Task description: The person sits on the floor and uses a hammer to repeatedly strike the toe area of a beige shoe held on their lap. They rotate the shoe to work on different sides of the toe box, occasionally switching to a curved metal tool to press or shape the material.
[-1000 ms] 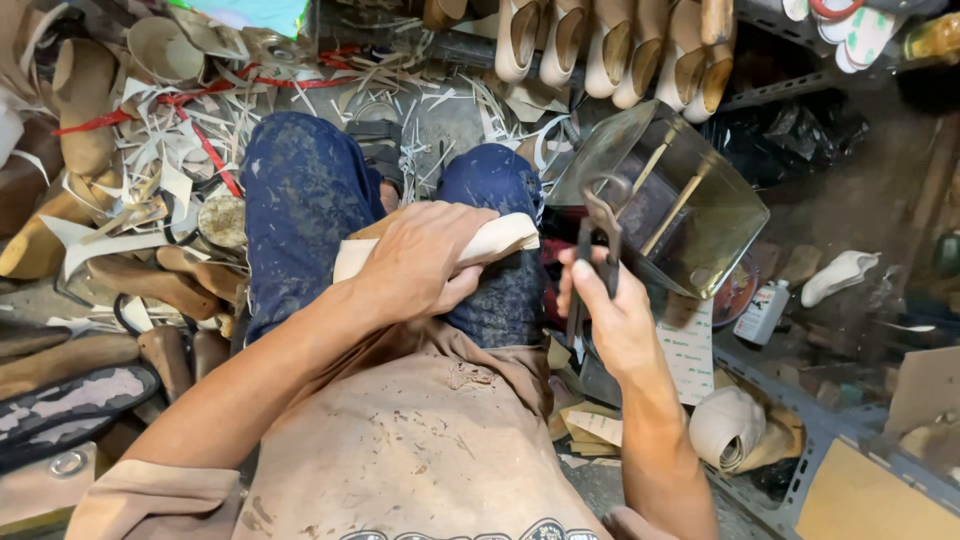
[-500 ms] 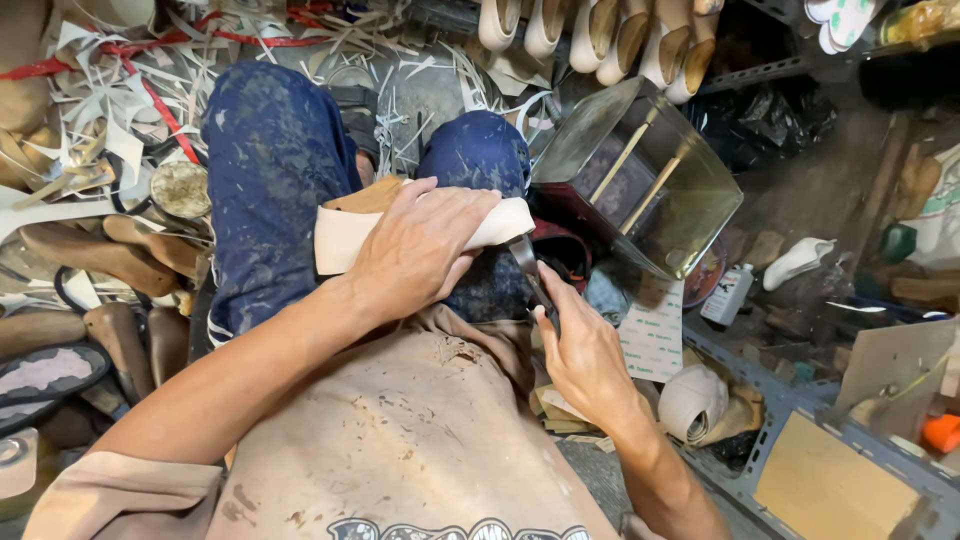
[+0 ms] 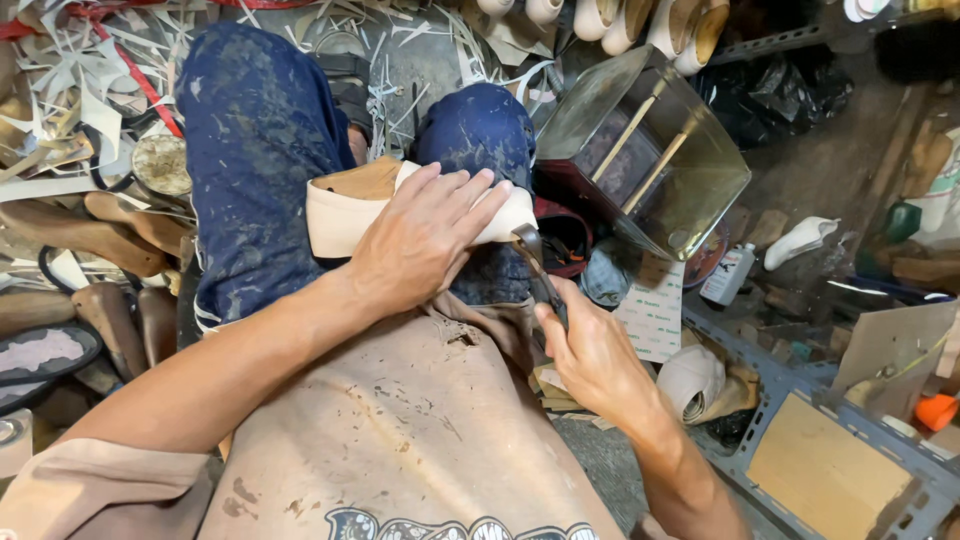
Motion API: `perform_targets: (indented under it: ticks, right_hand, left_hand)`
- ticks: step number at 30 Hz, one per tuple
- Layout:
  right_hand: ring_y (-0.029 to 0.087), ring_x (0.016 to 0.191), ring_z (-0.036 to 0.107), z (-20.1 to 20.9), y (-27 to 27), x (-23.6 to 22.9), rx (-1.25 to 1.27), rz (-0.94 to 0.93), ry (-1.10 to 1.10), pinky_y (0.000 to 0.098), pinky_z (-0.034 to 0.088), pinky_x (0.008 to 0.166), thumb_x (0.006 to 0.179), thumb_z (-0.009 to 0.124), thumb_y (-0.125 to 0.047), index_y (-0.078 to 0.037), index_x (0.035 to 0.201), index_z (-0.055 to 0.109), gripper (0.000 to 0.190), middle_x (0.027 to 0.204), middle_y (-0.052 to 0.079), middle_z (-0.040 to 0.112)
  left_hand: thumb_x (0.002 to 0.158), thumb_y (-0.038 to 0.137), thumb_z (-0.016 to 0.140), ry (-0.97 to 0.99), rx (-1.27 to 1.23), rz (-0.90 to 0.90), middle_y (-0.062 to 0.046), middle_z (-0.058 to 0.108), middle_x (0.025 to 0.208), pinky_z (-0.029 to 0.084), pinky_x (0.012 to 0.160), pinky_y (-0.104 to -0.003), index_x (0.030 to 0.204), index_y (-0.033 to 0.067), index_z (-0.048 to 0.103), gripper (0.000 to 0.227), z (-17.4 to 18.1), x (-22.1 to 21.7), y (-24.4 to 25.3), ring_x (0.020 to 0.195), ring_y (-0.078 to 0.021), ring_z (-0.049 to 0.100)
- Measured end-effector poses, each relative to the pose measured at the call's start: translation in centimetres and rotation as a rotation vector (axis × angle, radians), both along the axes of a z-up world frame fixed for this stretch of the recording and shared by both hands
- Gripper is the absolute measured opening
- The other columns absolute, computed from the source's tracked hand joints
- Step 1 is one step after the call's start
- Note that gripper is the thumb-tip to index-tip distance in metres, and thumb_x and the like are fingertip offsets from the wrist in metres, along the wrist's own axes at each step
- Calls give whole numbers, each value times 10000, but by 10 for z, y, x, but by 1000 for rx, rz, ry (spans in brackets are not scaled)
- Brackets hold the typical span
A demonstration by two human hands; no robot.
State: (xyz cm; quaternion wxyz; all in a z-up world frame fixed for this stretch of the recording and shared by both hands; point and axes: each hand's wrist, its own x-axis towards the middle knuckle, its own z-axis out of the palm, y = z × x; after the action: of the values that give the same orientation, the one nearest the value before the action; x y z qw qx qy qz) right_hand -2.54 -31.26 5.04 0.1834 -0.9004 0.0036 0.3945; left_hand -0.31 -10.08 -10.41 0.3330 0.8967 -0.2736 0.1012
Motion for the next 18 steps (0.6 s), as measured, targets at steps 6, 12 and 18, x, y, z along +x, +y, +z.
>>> perform_targets:
  ticks: [6, 12, 18]
  right_hand:
    - [256, 540, 657, -35, 3, 13, 231, -6, -290, 355, 531, 551, 1048, 507, -183, -89, 1084, 671, 192, 527, 48, 644]
    - [265, 630, 694, -48, 6, 29, 306, 17, -362, 370, 549, 620, 1046, 516, -160, -97, 1100, 687, 190, 619, 58, 701]
    - [475, 945, 712, -3, 14, 29, -26, 177, -210, 590, 571, 772, 974, 554, -56, -33, 1376, 556, 404, 1106, 249, 713]
  left_hand:
    - [946, 247, 609, 326, -302, -140, -142, 686, 1258, 475, 977, -533, 1541, 140, 458, 623, 5, 39, 23, 1081, -380, 678]
    - [915, 280, 616, 423, -306, -128, -144, 713, 1119, 501, 918, -529, 1440, 138, 536, 550, 11, 52, 33, 1012, -394, 697]
    - [928, 249, 590, 252, -184, -64, -111, 681, 1211, 480, 968, -469, 1457, 123, 534, 546, 18, 28, 16, 1091, -312, 672]
